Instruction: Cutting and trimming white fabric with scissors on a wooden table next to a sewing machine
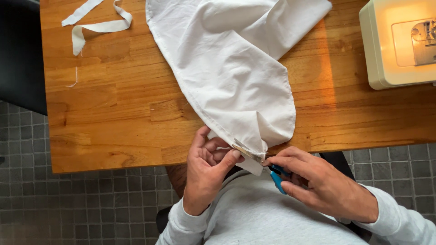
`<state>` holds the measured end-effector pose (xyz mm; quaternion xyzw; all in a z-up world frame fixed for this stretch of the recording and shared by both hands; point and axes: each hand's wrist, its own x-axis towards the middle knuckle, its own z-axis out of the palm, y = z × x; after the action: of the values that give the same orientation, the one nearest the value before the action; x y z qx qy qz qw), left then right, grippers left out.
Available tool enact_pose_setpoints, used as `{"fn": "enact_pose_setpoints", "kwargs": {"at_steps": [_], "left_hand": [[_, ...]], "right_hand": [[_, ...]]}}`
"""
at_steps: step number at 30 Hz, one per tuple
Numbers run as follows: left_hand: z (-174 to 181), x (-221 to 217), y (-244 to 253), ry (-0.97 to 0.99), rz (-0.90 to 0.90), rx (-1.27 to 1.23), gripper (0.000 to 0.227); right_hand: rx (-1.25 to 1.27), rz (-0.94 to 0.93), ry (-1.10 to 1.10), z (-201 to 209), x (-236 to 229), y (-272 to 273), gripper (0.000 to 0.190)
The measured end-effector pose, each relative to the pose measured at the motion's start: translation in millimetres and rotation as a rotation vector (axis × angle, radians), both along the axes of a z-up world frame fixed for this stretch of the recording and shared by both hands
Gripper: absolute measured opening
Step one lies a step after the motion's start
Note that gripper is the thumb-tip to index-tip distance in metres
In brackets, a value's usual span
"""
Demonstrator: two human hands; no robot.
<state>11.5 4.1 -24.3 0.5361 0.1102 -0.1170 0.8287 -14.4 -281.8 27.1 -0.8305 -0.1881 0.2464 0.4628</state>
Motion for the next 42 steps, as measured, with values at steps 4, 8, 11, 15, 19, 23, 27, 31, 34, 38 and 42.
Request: {"fn": "enact_pose_setpoints", "kwargs": {"at_steps": [4,8,11,15,19,23,27,31,34,38,42], "left_hand": [[4.3,1.1,-0.5,0.017,0.007,-0.003,0.078],[10.3,3.3,1.1,-0.041,0.036,0.013,0.079],[9.5,4.4,2.3,-0.044,0.062,0.021,0.080],[9.9,4.1,1.6,-0.033,0.063,0.008,0.078],[7.1,2.0,0.5,0.020,0.062,0.033,0.078],[-0.5,-0.6,1.1,0.032,0.068,0.009,0.078],[4.4,-0.7,1.4,0.045,0.071,0.020,0.076],[5.6,-0.2,-0.1,0.075,0.063,0.031,0.075],[9.6,1.8,0.0,0.092,0.055,0.033,0.075],[16.3,4.6,2.1,0.107,0.018,0.006,0.081],[27.9,8.3,1.8,0.137,-0.017,0.010,0.083]], "right_hand": [[-0.027,0.002,0.018,-0.5,-1.8,-2.8,0.056],[-0.063,-0.001,0.052,-2.1,-5.1,-6.6,0.057],[-0.056,0.044,0.061,0.6,-4.5,-9.1,0.056],[-0.043,0.032,0.108,1.6,-6.3,-10.0,0.054],[-0.004,0.033,0.067,-2.5,-5.0,-7.9,0.056],[0.053,0.051,0.096,-5.3,0.9,-4.4,0.057],[0.099,0.077,0.111,-6.3,5.6,-5.2,0.055],[0.218,0.031,0.306,-6.0,9.4,-4.1,0.052],[0.339,-0.005,0.480,-9.7,11.5,-4.0,0.050],[0.539,0.006,0.614,-13.9,11.8,-3.7,0.045],[0.597,-0.004,0.638,-19.9,5.2,2.0,0.046]]}}
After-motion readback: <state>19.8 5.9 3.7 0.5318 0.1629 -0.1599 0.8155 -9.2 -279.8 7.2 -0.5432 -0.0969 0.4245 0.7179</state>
